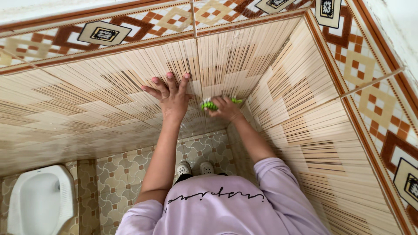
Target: The person scrubs the tiled wall of a bathroom using a green scrubbing brush. They move the brush in circular and back-and-forth motions across the upper sections of the wall, occasionally using their left hand to steady themselves against the surface.
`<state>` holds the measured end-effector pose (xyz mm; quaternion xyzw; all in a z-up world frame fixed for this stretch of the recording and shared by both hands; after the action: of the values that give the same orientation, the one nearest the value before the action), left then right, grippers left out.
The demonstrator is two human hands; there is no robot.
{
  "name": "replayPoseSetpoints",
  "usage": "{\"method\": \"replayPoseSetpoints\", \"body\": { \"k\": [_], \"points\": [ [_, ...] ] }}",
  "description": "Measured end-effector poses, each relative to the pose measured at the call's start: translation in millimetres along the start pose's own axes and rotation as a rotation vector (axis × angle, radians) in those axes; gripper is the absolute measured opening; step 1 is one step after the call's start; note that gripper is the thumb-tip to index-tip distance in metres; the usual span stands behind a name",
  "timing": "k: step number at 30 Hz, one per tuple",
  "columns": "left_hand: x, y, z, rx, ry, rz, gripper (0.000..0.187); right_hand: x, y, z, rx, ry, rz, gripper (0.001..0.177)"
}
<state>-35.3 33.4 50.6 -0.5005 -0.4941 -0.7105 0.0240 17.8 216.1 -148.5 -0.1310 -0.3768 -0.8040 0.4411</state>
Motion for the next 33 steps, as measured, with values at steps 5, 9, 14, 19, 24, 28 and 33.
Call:
{"method": "replayPoseSetpoints", "body": {
  "k": [5, 9, 14, 19, 24, 28, 33],
  "points": [
    [2, 0, -1, 0.006, -0.005, 0.019, 0.135, 15, 24, 11, 0.143, -0.020, 0.134, 0.056],
    [-1, -2, -2, 0.032, -0.007, -0.004, 0.132, 36, 36, 41, 0.022, -0.188, 0.210, 0.058],
    [-3, -6, -3, -0.002, 0.000, -0.016, 0.131, 84, 81, 129, -0.033, -0.579, 0.534, 0.056],
    [-5, -8, -3, 0.003, 0.003, -0.030, 0.128, 111, 135, 229, -0.054, -0.967, 0.598, 0.070],
    [-5, -7, -3, -0.024, 0.002, -0.044, 0.128, 116, 141, 254, -0.075, -1.057, 0.644, 0.069],
    [-3, -5, -2, 0.000, -0.004, -0.041, 0.126, 101, 133, 214, -0.026, -0.964, 0.581, 0.070],
    [-2, -3, 1, -0.011, -0.012, -0.039, 0.127, 71, 96, 158, -0.067, -0.883, 0.608, 0.075]
  ]
}}
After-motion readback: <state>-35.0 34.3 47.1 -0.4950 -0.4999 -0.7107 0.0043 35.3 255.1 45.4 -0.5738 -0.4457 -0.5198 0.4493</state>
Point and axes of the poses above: each hand's wrist, its own x-axis towards the middle knuckle, its own y-axis out of the back of the hand, z = x × y, the point moved 7 cm from there along x, towards the middle knuckle, and after that the axes turned 14 degrees about -x, right-handed, at the moved point
